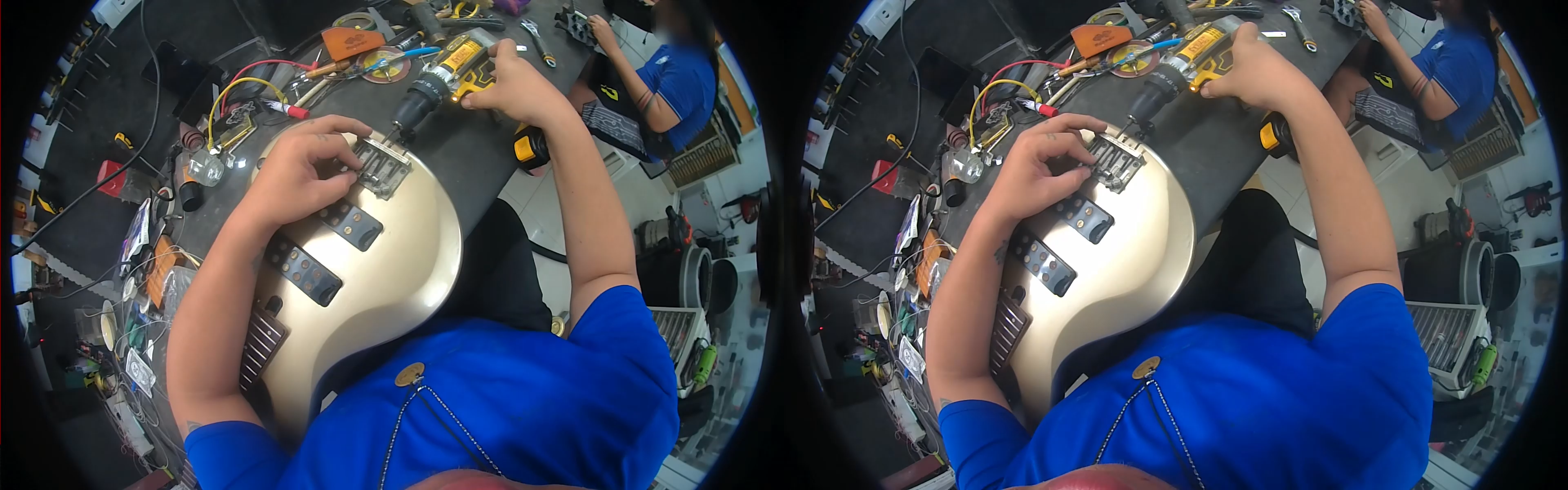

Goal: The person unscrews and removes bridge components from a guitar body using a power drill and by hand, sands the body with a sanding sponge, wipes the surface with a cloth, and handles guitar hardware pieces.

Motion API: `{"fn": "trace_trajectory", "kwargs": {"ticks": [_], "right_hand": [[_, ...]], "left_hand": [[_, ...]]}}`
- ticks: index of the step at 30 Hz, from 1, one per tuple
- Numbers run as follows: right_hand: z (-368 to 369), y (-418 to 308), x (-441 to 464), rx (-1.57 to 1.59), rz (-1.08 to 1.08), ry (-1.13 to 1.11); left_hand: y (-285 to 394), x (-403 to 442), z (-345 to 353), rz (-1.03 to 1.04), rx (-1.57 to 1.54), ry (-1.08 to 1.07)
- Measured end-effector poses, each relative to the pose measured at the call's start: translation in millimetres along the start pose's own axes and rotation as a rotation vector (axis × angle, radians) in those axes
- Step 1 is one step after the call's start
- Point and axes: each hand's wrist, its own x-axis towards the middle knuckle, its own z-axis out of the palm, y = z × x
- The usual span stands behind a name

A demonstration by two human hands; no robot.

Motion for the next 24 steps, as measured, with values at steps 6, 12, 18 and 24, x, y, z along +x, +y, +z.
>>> {"fn": "trace_trajectory", "kwargs": {"ticks": [6,12,18,24], "right_hand": [[-0.3,0.5,0.3,0.024,0.015,-0.012],[-2.7,-3.6,-0.1,0.024,0.05,-0.02],[-5.2,-8.0,1.6,0.049,0.099,-0.032],[-4.3,-6.8,4.9,0.035,0.103,-0.041]], "left_hand": [[-2.3,0.0,2.4,0.058,0.0,0.029],[1.6,-0.1,0.1,-0.012,-0.016,0.001],[1.8,-0.7,-0.4,-0.038,-0.037,-0.007],[3.2,-0.7,-1.8,-0.055,-0.034,-0.023]]}}
